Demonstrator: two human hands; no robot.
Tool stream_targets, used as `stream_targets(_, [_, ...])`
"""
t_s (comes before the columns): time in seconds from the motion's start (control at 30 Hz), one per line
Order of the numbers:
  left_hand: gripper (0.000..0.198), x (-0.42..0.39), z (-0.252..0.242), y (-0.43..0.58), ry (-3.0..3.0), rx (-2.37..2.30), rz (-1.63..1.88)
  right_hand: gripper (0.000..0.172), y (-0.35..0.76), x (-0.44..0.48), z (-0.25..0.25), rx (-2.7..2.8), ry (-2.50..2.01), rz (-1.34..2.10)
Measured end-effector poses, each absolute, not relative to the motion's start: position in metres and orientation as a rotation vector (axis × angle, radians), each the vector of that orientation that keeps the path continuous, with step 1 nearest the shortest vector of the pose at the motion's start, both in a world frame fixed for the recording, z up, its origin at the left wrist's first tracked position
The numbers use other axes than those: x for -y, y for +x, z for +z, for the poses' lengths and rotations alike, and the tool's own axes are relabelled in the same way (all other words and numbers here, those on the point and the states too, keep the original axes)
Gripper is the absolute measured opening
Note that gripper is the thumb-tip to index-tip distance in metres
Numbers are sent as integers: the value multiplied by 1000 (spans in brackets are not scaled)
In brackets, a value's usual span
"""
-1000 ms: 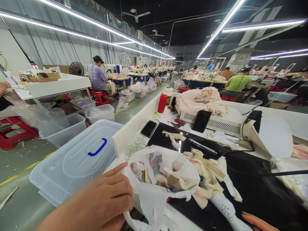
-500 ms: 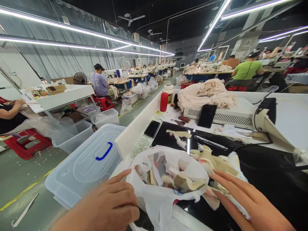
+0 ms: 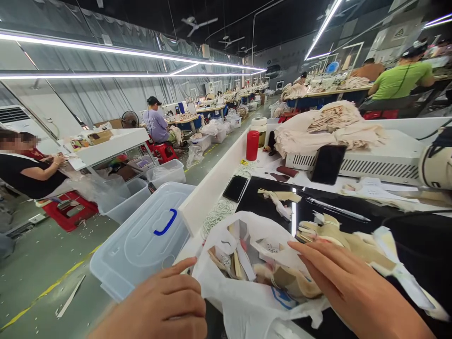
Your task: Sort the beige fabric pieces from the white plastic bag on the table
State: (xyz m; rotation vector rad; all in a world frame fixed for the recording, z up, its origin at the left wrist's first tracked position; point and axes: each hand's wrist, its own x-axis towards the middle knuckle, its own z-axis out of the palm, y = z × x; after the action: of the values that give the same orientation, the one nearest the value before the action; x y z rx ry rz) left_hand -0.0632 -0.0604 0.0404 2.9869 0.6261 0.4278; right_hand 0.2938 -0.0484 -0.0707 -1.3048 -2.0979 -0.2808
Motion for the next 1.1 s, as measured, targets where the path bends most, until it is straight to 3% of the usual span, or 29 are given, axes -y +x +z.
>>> stream_targets(0.33, [24,59,36,-63,2936,-625,488,34,277,45,-54,1939,-1360,-123])
stream_targets(0.5, [22,57,26,-64,2906,-722,553,51,279,37,-65,2068,-1360,-318])
stream_targets(0.73, [103,30,-29,-63,2933,-1100,612,36,262,40,-70,1999,-1300,-24])
stream_targets(0.8, [111,17,-39,-55,2907,-1043,711,36,243,44,-61,2019,-1146,79])
stream_targets(0.97, [90,-7,-43,-30,2920,-858,903,38,194,44,-48,2101,-858,253])
stream_targets(1.1, [61,-12,-44,-15,2803,-911,888,27,163,33,-65,2039,-753,57])
